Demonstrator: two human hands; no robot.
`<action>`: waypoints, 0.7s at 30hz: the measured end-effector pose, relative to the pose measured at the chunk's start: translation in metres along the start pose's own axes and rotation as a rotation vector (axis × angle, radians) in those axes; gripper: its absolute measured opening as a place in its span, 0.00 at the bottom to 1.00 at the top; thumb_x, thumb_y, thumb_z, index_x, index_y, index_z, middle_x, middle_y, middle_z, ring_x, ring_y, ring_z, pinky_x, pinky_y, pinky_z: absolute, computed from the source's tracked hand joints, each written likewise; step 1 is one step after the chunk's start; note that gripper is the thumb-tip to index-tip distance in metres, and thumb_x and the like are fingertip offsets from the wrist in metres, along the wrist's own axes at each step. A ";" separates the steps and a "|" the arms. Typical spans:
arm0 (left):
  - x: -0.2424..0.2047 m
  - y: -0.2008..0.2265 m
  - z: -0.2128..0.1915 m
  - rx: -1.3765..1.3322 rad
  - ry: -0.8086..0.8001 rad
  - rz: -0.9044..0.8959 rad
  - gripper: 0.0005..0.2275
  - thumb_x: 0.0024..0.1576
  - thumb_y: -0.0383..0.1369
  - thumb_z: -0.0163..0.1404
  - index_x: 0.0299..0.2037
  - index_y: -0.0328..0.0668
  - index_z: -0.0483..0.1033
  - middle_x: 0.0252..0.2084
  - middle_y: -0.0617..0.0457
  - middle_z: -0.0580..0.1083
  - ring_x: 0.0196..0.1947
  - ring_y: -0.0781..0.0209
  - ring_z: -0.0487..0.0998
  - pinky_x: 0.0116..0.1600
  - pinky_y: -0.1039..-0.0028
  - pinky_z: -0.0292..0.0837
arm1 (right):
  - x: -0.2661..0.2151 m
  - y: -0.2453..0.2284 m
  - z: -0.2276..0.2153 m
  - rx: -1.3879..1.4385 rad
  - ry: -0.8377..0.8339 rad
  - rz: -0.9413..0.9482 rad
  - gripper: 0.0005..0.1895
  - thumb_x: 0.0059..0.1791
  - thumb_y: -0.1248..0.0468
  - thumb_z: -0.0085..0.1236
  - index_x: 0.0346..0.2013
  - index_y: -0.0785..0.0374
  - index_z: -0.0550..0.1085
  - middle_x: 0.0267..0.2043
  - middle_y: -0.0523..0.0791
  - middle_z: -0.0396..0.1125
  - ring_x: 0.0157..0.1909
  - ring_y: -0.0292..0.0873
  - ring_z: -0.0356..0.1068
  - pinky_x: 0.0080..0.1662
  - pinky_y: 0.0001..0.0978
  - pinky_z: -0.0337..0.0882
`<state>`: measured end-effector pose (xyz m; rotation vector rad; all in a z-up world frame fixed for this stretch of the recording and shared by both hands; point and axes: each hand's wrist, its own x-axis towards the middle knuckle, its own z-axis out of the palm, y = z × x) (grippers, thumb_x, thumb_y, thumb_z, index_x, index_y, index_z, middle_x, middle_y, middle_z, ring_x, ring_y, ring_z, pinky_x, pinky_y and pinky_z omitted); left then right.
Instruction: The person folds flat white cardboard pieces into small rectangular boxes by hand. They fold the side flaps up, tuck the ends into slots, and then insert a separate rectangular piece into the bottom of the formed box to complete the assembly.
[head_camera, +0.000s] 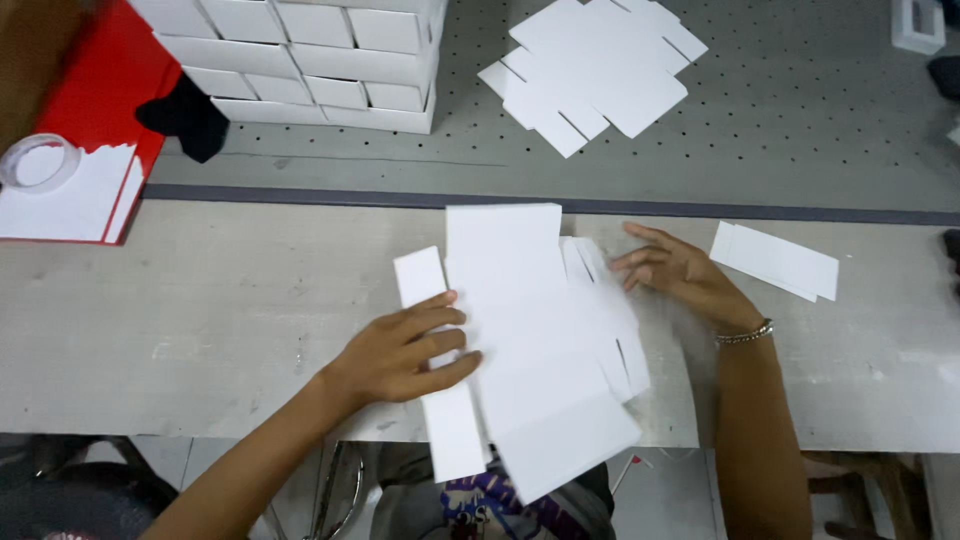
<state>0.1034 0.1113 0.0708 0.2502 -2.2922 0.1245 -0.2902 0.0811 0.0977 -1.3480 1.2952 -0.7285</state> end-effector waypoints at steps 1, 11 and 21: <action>0.001 -0.003 -0.001 0.011 0.040 0.014 0.04 0.61 0.32 0.52 0.43 0.53 0.77 0.44 0.55 0.73 0.50 0.50 0.78 0.62 0.51 0.77 | 0.000 0.005 0.001 0.024 0.016 -0.015 0.41 0.48 0.63 0.57 0.75 0.64 0.56 0.56 0.55 0.69 0.50 0.48 0.71 0.55 0.44 0.71; 0.016 -0.113 -0.015 0.664 -0.166 0.032 0.05 0.53 0.31 0.63 0.36 0.47 0.81 0.40 0.47 0.77 0.45 0.46 0.81 0.54 0.49 0.81 | 0.017 0.042 -0.012 0.423 0.477 -0.202 0.19 0.50 0.69 0.61 0.54 0.70 0.69 0.38 0.45 0.68 0.34 0.39 0.71 0.37 0.33 0.76; 0.046 -0.028 0.049 -0.277 -0.776 -0.382 0.49 0.52 0.72 0.27 0.76 0.43 0.37 0.78 0.37 0.36 0.77 0.40 0.37 0.75 0.49 0.30 | -0.056 0.027 0.105 0.707 0.137 0.442 0.21 0.48 0.55 0.60 0.45 0.71 0.75 0.30 0.54 0.74 0.29 0.48 0.73 0.42 0.38 0.75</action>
